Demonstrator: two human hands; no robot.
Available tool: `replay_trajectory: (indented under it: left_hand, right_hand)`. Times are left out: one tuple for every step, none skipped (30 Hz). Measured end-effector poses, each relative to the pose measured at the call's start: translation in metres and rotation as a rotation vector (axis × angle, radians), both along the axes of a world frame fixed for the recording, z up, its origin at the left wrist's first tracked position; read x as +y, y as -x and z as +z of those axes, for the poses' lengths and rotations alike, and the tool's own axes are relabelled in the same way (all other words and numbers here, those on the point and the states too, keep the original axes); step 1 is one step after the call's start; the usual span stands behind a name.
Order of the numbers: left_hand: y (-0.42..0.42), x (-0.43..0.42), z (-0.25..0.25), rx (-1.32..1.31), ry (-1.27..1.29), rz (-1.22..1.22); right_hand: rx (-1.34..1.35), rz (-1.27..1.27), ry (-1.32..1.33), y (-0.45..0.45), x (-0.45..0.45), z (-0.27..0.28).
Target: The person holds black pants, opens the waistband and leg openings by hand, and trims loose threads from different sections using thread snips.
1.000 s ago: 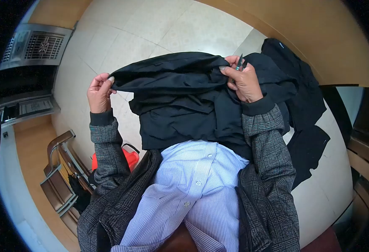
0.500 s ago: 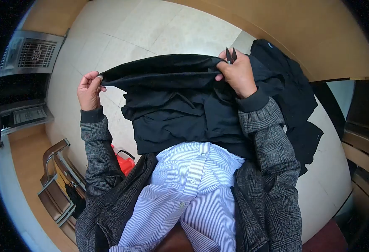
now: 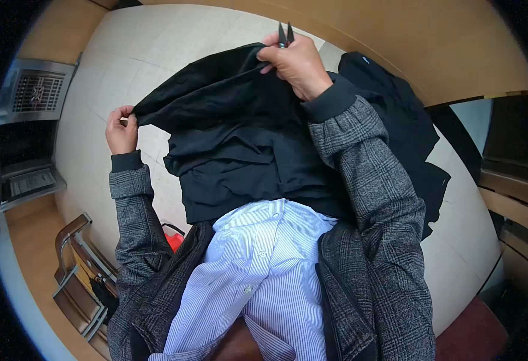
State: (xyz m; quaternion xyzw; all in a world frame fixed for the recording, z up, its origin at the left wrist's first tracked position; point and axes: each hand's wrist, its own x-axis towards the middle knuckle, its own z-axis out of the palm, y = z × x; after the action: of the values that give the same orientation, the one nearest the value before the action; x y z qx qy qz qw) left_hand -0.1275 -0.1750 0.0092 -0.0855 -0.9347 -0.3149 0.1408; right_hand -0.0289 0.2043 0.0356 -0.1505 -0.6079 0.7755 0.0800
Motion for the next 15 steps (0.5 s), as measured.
replay_trajectory:
  left_hand:
    - [0.002, 0.0, -0.003, 0.052, 0.077, 0.002]
    - [0.001, 0.003, -0.003, 0.052, 0.075, -0.002]
    - [-0.001, 0.004, -0.003, 0.081, 0.115, -0.004]
    - [-0.001, 0.007, -0.002, 0.112, 0.155, -0.008]
    - [0.0, 0.01, -0.001, 0.145, 0.195, -0.013]
    - [0.002, 0.014, 0.001, 0.174, 0.235, -0.015]
    - [0.0, 0.024, 0.005, 0.241, 0.212, -0.132]
    - [-0.006, 0.042, 0.011, 0.308, 0.186, -0.248]
    - [-0.016, 0.069, 0.02, 0.273, 0.074, -0.384]
    - [-0.025, 0.091, 0.026, 0.167, -0.033, -0.489]
    - [-0.033, 0.111, 0.029, 0.06, -0.142, -0.593]
    - [-0.041, 0.13, 0.027, 0.078, -0.173, -0.635]
    - [-0.046, 0.146, 0.026, 0.095, -0.205, -0.678]
    - [-0.047, 0.154, 0.021, 0.094, -0.212, -0.688]
    - [-0.049, 0.16, 0.012, 0.009, -0.248, -0.682]
  right_hand:
    - [0.028, 0.003, -0.025, 0.002, -0.002, 0.001]
    - [0.028, -0.001, -0.027, 0.002, -0.003, 0.001]
    - [0.061, 0.018, -0.03, 0.003, -0.004, 0.0]
    - [0.095, 0.035, -0.032, 0.004, -0.005, 0.0]
    - [0.131, 0.05, -0.035, 0.006, -0.006, 0.001]
    - [0.164, 0.068, -0.038, 0.01, -0.008, 0.001]
    - [0.163, 0.064, -0.039, 0.011, -0.012, 0.001]
    - [0.153, 0.068, -0.037, 0.013, -0.015, 0.0]
    - [0.143, 0.072, -0.035, 0.014, -0.019, -0.001]
    - [0.131, 0.076, -0.034, 0.015, -0.024, -0.001]
    - [0.121, 0.078, -0.033, 0.016, -0.029, -0.001]
    - [0.12, 0.072, -0.039, 0.017, -0.035, -0.002]
    - [0.141, 0.082, -0.043, 0.019, -0.04, -0.003]
    - [0.161, 0.09, -0.047, 0.019, -0.044, -0.004]
    - [0.18, 0.098, -0.052, 0.019, -0.046, -0.004]
